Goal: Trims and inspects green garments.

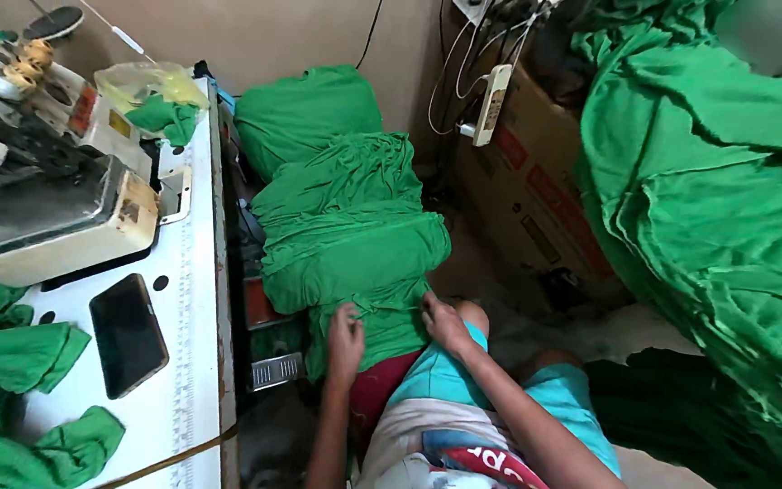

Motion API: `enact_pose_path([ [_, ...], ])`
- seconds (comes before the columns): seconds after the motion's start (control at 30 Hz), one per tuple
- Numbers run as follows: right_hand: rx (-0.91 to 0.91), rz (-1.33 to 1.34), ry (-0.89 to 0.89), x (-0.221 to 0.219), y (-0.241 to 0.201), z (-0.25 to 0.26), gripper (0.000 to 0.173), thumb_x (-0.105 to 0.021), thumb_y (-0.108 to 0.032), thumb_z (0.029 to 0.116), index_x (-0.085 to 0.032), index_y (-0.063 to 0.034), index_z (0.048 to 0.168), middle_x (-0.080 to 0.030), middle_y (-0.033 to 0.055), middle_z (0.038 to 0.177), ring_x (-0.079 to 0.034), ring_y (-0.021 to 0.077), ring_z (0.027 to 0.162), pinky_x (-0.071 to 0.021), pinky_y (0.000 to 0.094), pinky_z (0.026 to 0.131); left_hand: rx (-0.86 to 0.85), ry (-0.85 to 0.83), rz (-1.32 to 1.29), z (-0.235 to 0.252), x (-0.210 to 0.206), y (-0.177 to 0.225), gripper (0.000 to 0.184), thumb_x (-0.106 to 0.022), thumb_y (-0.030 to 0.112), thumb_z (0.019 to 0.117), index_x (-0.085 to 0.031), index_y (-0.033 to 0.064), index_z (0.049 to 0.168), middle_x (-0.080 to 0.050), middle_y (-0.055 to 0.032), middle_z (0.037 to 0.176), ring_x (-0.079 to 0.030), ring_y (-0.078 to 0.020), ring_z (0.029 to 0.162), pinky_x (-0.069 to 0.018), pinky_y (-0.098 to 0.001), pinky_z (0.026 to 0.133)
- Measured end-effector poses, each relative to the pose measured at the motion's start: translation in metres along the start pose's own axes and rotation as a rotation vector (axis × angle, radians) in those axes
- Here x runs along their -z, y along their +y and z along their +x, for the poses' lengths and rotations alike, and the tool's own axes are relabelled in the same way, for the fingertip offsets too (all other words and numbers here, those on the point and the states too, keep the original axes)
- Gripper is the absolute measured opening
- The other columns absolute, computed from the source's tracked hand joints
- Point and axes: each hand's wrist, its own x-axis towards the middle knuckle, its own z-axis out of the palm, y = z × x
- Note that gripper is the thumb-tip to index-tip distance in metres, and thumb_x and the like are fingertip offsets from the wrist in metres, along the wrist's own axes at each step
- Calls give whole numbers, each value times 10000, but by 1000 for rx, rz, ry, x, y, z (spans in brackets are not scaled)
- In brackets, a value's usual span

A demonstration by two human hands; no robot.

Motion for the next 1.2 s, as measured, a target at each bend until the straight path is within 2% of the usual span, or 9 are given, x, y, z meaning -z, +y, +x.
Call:
enact_pose_path([
  [0.13, 122, 187, 78, 8, 20, 9, 366, -523, -176, 1070, -511, 55, 1353, -635, 241, 1254, -642, 343, 1159, -503, 483, 1030, -123, -178, 227, 32, -41, 22, 600, -607, 20, 939, -465, 84, 1518, -460, -123, 1574, -393, -363, 1464, -317, -616, 1143],
  [0.23, 90, 258, 89, 18, 30, 16, 370, -586, -217, 1047, -545, 11, 1336, -651, 203, 1243, -655, 298, 1126, -517, 468, 1001, -64, -222, 216, 51, -56, 16, 361, -560, 89, 1019, -602, 65, 1377, -638, -139, 1358, -499, -334, 1374, -261, -593, 1188],
  [0.33, 24, 214, 73, 23, 30, 24, 314, -525, -223, 1076, -578, -12, 1301, -658, 187, 1219, -652, 293, 1117, -512, 486, 988, 20, -204, 99, 59, -58, 4, 304, -475, 192, 1080, -645, 37, 1278, -697, -152, 1188, -594, -318, 1225, -279, -575, 1168],
  [0.47, -76, -23, -100, 19, 20, 42, 344, -507, -187, 1073, -555, -37, 1379, -641, 204, 1313, -618, 354, 1237, -467, 541, 1069, 33, -203, 290, 60, -63, 6, 283, -530, 222, 1058, -699, 73, 1230, -690, -125, 1250, -546, -309, 1299, -262, -563, 1165],
  [0.63, -92, 13, -132, 16, 27, 56, 334, -559, -178, 1050, -568, -24, 1346, -640, 205, 1295, -619, 347, 1221, -468, 528, 1061, -40, -165, 357, 58, -68, 24, 333, -545, 136, 1043, -615, 14, 1345, -602, -205, 1365, -583, -362, 1271, -454, -497, 1083],
  [0.77, -108, 10, -126, 17, 23, 52, 325, -551, -188, 1053, -570, -36, 1340, -650, 205, 1275, -625, 353, 1211, -473, 544, 1048, -126, -132, 77, 55, -82, 19, 283, -520, 164, 1054, -670, -39, 1182, -664, -222, 1180, -690, -303, 1010, -555, -419, 930],
  [0.9, -158, -19, -65, 13, 21, 48, 335, -526, -197, 1060, -566, -68, 1366, -658, 184, 1289, -631, 351, 1218, -480, 558, 1044, 36, -269, 186, 60, -85, 21, 295, -525, 182, 1059, -675, -12, 1223, -634, -202, 1287, -639, -302, 1186, -500, -429, 1054],
  [1.03, -147, -49, 35, 9, 19, 41, 335, -508, -209, 1069, -562, -88, 1376, -676, 171, 1264, -652, 346, 1191, -493, 557, 1030, 118, -93, -75, 65, -83, 5, 283, -465, 120, 1073, -618, -74, 1211, -672, -226, 1149, -692, -290, 1035, -563, -431, 950],
  [1.2, -80, -10, 153, 7, 19, 32, 357, -498, -233, 1079, -549, -78, 1396, -690, 182, 1233, -675, 355, 1145, -516, 552, 999, -20, -145, 185, 57, -88, 7, 342, -427, 171, 1077, -608, 26, 1328, -601, -180, 1373, -503, -363, 1344, -383, -549, 1108],
])
